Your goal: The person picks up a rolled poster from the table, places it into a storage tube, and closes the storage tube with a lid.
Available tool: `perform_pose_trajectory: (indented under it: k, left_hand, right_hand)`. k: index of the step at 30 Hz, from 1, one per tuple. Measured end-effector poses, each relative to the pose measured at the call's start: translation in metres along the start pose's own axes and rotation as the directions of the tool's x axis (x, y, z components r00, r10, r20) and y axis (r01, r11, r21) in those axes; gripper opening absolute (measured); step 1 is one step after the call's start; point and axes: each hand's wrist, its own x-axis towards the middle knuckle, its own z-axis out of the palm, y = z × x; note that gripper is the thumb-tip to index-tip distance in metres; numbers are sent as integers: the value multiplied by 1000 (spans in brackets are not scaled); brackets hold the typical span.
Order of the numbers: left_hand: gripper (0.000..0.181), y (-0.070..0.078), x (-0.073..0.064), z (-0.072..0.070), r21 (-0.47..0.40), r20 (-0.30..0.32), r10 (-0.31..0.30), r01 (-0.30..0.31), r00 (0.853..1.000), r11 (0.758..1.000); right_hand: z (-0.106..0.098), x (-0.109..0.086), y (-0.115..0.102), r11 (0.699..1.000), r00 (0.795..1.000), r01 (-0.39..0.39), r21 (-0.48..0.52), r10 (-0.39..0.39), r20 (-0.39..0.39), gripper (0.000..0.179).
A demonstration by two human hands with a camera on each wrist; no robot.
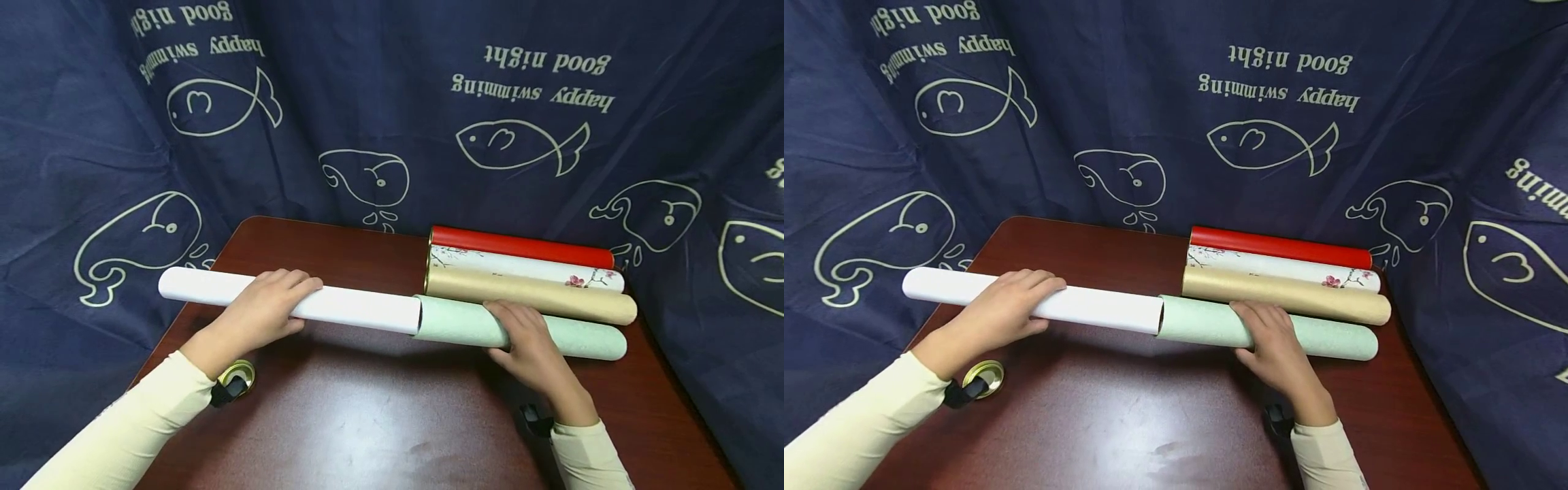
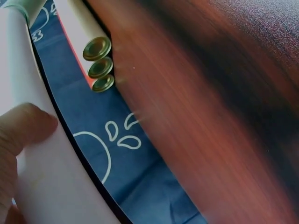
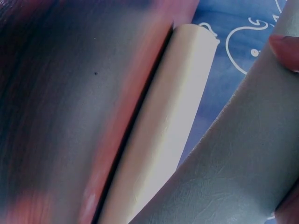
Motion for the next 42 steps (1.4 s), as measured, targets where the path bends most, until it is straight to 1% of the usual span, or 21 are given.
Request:
perform_pose_trajectory:
  k: [5,10,15,19,22,25,28,32,39,42]
  left_hand:
    - [71,5,2,-1,68,12,-8,8,1000,998]
    - [74,9,1,-1,132,-2,0,1,1000,991]
    - [77,10,2,2,152,-10,13,-12,1000,988]
    - [76,8,2,3,102,7,15,-16,1000,995]
    - [74,5,-1,4,19,24,18,-19,1000,1000]
    - [72,4,-4,4,-67,24,45,-43,999,997]
    - [69,5,-4,4,-115,17,84,-82,996,990]
    - [66,6,-3,7,-128,-7,115,-115,993,985]
    - [64,8,0,10,-122,-69,120,-128,990,984]
    - [64,11,3,10,-107,-90,122,-131,988,986]
  right_hand:
    - [1,-1,0,1000,1000,-4,2,4,3,82]
    - [3,-1,1,1000,1000,-3,15,3,17,79]
    - [5,-1,0,1000,999,-13,17,12,32,81]
    - [5,-1,-1,1000,999,-22,8,21,40,82]
    - [7,-1,-2,1000,999,-19,10,19,37,81]
    - [8,-1,-3,1000,999,-15,14,15,44,80]
    - [10,-2,-5,1000,999,-18,12,18,50,78]
    - [10,-5,-5,1000,999,-23,10,22,38,78]
    - [9,-4,-5,1000,1000,-18,12,18,15,81]
    - [8,-2,-5,999,1000,-21,26,21,1,81]
